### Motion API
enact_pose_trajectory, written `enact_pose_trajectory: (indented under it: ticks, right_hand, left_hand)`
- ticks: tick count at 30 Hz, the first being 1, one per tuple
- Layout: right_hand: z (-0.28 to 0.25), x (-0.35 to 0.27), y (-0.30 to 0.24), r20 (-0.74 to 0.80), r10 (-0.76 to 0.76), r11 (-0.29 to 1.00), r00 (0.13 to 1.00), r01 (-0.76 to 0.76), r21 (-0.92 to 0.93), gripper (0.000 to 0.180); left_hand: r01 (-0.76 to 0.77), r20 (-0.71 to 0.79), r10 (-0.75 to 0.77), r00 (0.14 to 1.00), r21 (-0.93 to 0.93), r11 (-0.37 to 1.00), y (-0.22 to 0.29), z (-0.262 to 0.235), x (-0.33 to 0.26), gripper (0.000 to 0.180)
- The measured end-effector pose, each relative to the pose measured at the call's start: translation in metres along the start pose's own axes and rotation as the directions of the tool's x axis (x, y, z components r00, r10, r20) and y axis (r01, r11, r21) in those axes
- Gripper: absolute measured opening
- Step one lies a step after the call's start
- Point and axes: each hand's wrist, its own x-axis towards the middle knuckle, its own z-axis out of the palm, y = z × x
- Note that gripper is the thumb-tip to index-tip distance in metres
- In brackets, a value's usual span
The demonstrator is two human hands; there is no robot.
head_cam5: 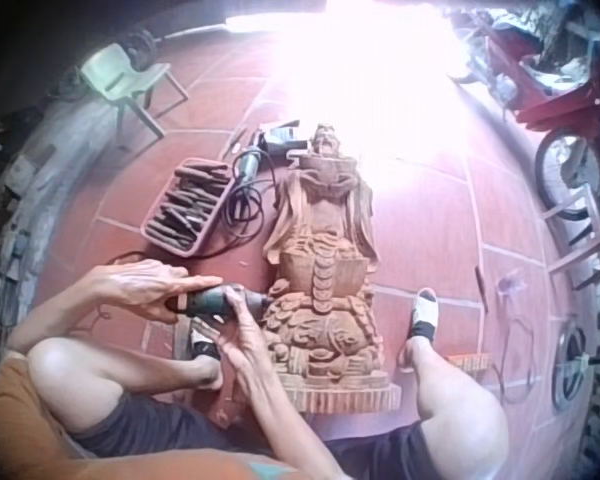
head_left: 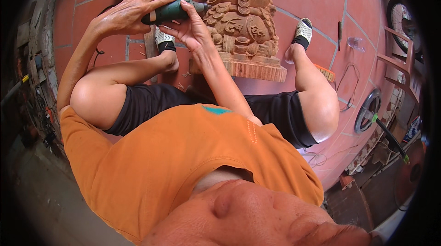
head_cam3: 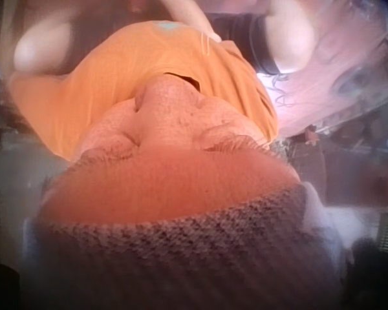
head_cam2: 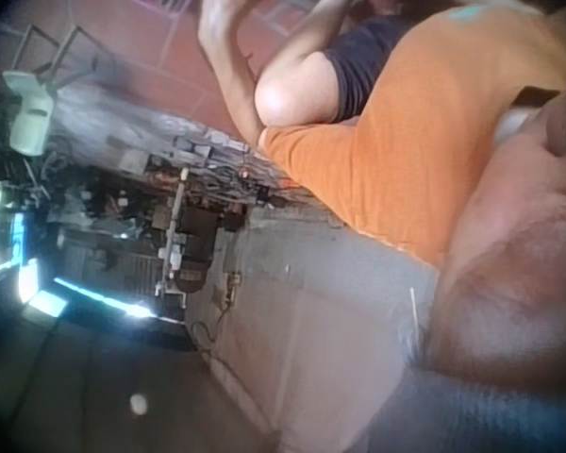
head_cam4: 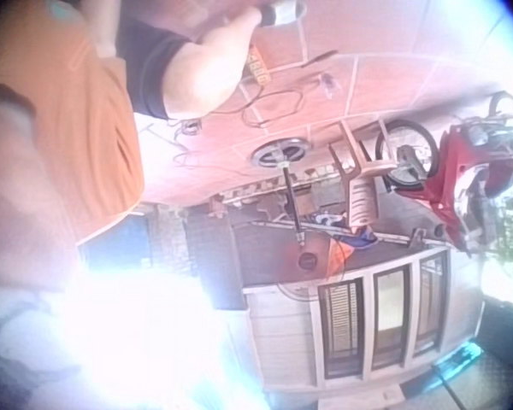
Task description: The person uses a handheld rotary carving tool to refine details on a wooden sculpture. They hold the tool with both hands and carefully work on the surface of the piece, which is positioned between their legs while sitting on the floor.
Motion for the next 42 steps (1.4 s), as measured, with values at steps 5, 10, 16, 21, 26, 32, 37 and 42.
enact_pose_trajectory:
  ticks: [5,10,16,21,26,32,37,42]
  right_hand:
    - [0.0,0.0,0.003,0.001,0.003,1.0,1.0,-0.003,0.003,0.048]
    - [-0.004,0.001,0.003,0.023,0.009,1.0,1.0,-0.01,0.026,0.047]
    - [-0.004,-0.002,0.002,0.006,0.009,0.999,1.0,-0.009,0.034,0.047]
    - [-0.005,-0.004,0.002,0.018,0.025,0.999,1.0,-0.026,0.042,0.05]
    - [-0.001,-0.007,0.004,0.006,-0.002,0.999,1.0,0.002,0.044,0.047]
    - [-0.001,-0.007,0.006,0.0,0.007,0.999,1.0,-0.007,0.043,0.048]
    - [-0.001,-0.007,0.006,0.003,0.001,0.999,1.0,-0.001,0.033,0.048]
    - [-0.001,-0.005,0.002,0.006,-0.023,0.999,1.0,0.023,0.032,0.047]
  left_hand:
    - [0.018,0.017,-0.018,1.0,0.005,1.0,-0.002,0.003,-0.002,0.104]
    - [-0.007,-0.009,0.008,1.0,0.014,1.0,-0.004,0.005,-0.001,0.104]
    - [-0.005,0.011,0.005,1.0,0.013,1.0,-0.001,0.002,0.0,0.105]
    - [-0.019,0.002,0.019,1.0,0.015,1.0,0.003,-0.001,-0.001,0.105]
    - [-0.044,-0.014,0.044,0.999,-0.001,0.999,0.001,0.0,-0.002,0.105]
    - [-0.054,-0.008,0.054,0.998,-0.001,0.999,0.002,-0.002,-0.002,0.103]
    - [-0.032,0.002,0.032,0.999,-0.01,0.999,0.004,-0.004,-0.004,0.103]
    - [-0.05,-0.033,0.05,0.998,-0.005,0.999,0.003,-0.001,-0.001,0.104]
